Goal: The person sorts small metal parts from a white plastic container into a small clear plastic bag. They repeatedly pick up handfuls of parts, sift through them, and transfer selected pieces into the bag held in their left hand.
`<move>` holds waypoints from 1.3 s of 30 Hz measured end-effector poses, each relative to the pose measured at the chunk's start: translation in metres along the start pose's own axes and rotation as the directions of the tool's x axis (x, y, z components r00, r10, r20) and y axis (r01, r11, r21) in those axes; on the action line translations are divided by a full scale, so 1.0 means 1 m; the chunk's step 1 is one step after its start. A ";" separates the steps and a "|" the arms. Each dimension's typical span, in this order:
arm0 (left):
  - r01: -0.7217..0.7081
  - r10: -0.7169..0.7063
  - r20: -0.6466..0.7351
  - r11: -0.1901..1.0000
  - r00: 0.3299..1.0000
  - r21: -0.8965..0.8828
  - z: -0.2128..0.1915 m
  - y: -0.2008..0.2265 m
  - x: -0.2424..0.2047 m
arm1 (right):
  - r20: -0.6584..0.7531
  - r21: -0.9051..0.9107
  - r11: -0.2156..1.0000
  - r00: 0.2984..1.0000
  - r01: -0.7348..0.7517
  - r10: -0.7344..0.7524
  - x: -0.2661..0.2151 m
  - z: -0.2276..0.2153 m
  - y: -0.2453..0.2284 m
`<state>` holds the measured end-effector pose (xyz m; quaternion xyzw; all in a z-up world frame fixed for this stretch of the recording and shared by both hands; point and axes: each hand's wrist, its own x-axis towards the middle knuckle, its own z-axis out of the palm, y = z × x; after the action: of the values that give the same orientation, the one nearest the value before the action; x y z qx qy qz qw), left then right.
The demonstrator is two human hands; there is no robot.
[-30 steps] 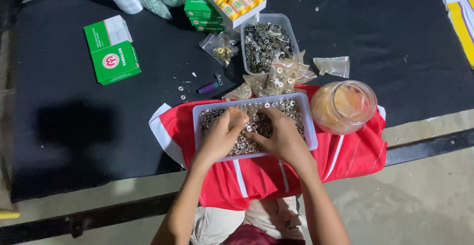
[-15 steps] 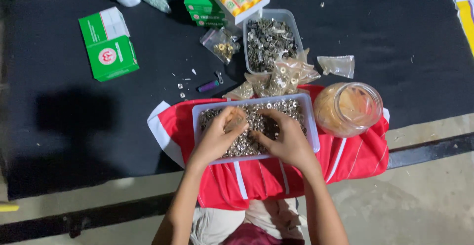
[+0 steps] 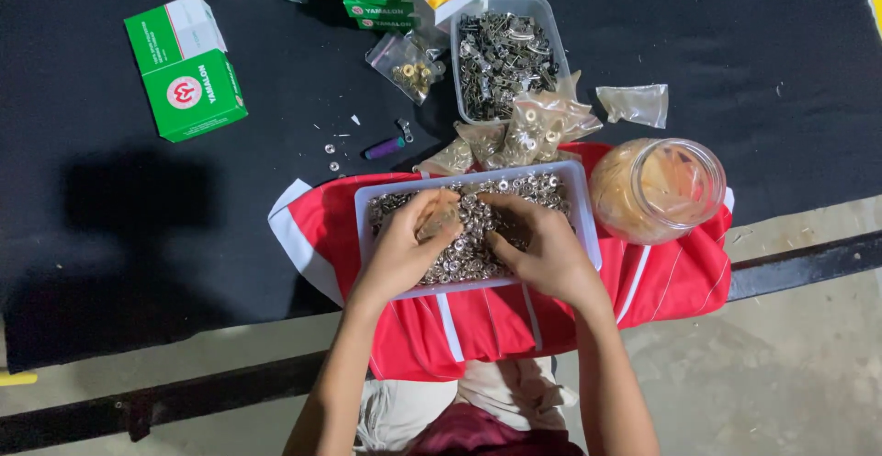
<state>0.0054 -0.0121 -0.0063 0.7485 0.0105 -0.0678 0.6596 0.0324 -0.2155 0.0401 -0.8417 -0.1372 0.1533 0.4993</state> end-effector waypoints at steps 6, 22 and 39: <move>0.010 -0.009 -0.005 1.000 1.000 0.014 -0.001 0.008 -0.004 | -0.025 0.030 0.999 0.999 -0.044 0.045 0.000 0.000 -0.006; -0.015 0.018 -0.053 0.998 0.998 0.054 -0.001 0.014 -0.004 | -0.007 0.058 0.996 0.998 0.068 -0.068 -0.001 0.001 -0.015; 0.017 -0.018 0.010 0.996 1.000 0.082 0.001 0.033 -0.009 | -0.078 0.055 0.998 0.997 0.034 -0.030 -0.002 0.003 -0.006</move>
<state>-0.0003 -0.0165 0.0274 0.7744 0.0106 -0.0778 0.6278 0.0287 -0.2110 0.0441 -0.8303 -0.1267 0.1165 0.5301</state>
